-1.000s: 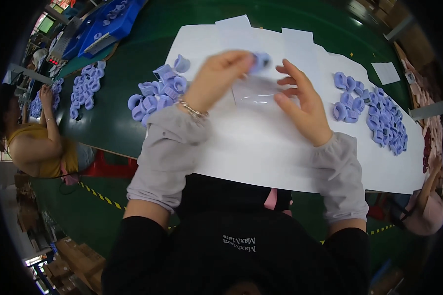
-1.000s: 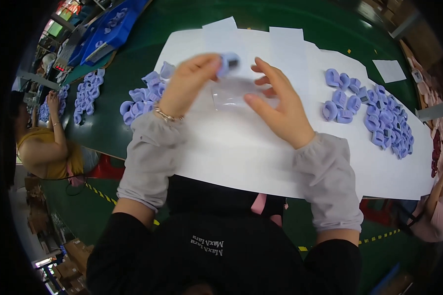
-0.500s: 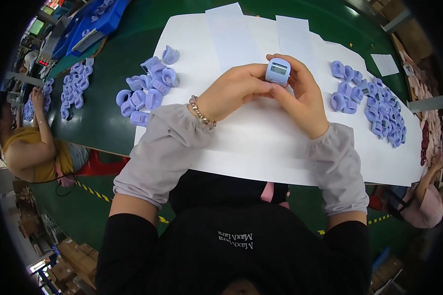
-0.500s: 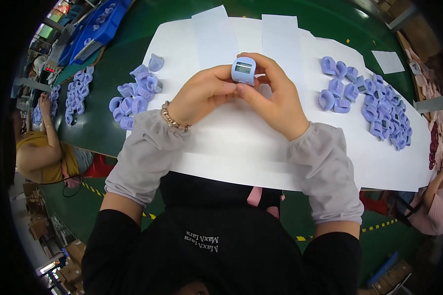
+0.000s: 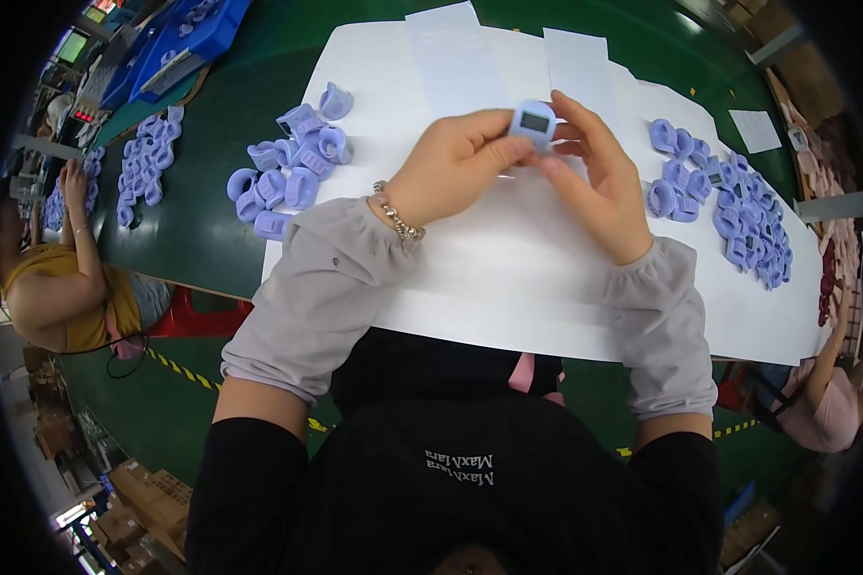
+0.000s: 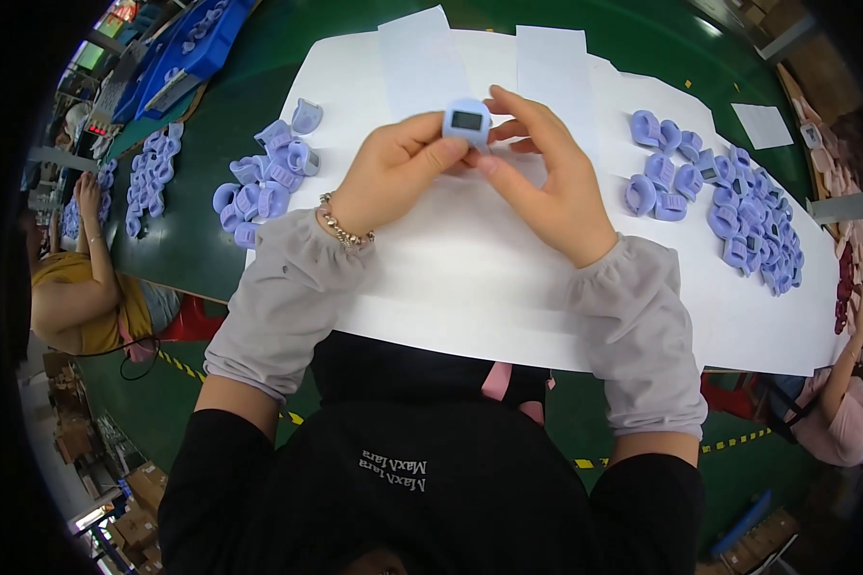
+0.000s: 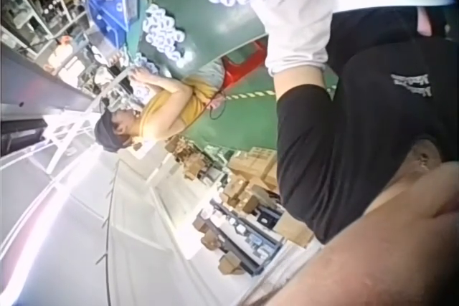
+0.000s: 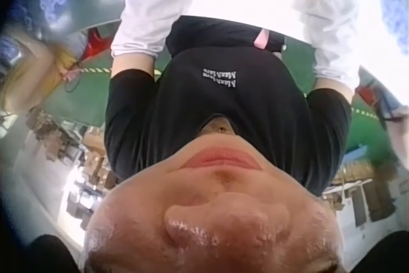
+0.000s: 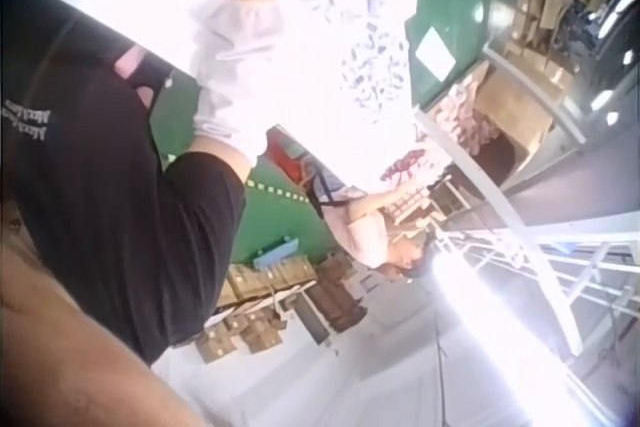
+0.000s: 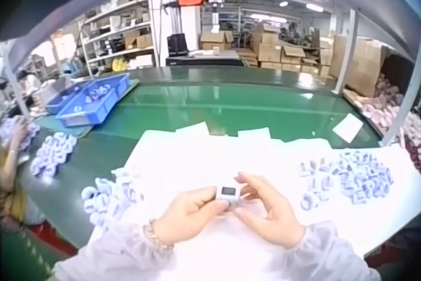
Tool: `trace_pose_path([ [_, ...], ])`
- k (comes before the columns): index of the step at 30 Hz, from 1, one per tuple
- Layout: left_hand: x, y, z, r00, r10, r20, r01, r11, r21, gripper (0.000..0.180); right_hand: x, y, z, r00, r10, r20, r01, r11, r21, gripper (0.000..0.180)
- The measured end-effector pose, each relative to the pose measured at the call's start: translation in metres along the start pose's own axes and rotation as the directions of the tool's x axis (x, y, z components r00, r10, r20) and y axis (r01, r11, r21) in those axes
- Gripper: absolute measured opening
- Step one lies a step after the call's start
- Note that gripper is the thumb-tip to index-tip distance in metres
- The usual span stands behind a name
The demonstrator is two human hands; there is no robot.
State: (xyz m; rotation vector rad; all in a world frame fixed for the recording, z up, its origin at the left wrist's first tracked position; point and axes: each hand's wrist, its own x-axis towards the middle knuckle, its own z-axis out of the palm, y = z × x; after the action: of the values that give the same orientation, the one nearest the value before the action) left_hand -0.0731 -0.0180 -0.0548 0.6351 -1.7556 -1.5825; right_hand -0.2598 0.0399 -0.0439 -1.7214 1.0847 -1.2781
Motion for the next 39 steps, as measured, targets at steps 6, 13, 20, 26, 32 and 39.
trace_pose_path([
  [6,0.01,0.005,-0.019,0.943,0.068,-0.325,-0.113,0.986,-0.12,0.029,0.005,0.016,-0.013,0.995,-0.103,-0.016,0.081,0.861,-0.503,0.036],
  [13,0.01,0.0,-0.027,0.934,-0.009,-0.356,-0.046,0.988,-0.146,0.031,0.012,0.013,0.012,0.946,-0.211,0.245,0.319,0.726,-0.609,0.034],
  [20,0.005,0.002,-0.03,0.986,-0.089,-0.139,0.11,0.981,0.158,0.036,0.011,0.023,0.016,0.949,-0.199,0.246,0.31,0.735,-0.603,0.021],
  [26,-0.005,0.005,-0.03,0.995,-0.003,0.1,-0.042,0.897,0.441,0.048,0.007,0.023,0.014,0.95,-0.24,0.202,0.312,0.677,-0.666,0.014],
  [32,-0.007,0.007,-0.025,0.981,0.068,0.179,-0.154,0.833,0.531,0.049,0.012,0.024,0.0,0.964,-0.18,0.196,0.258,0.814,-0.52,0.01],
  [39,-0.008,0.002,-0.024,0.985,0.061,0.159,-0.144,0.799,0.585,0.044,0.007,0.026,0.005,0.954,-0.23,0.194,0.3,0.789,-0.536,0.011],
])
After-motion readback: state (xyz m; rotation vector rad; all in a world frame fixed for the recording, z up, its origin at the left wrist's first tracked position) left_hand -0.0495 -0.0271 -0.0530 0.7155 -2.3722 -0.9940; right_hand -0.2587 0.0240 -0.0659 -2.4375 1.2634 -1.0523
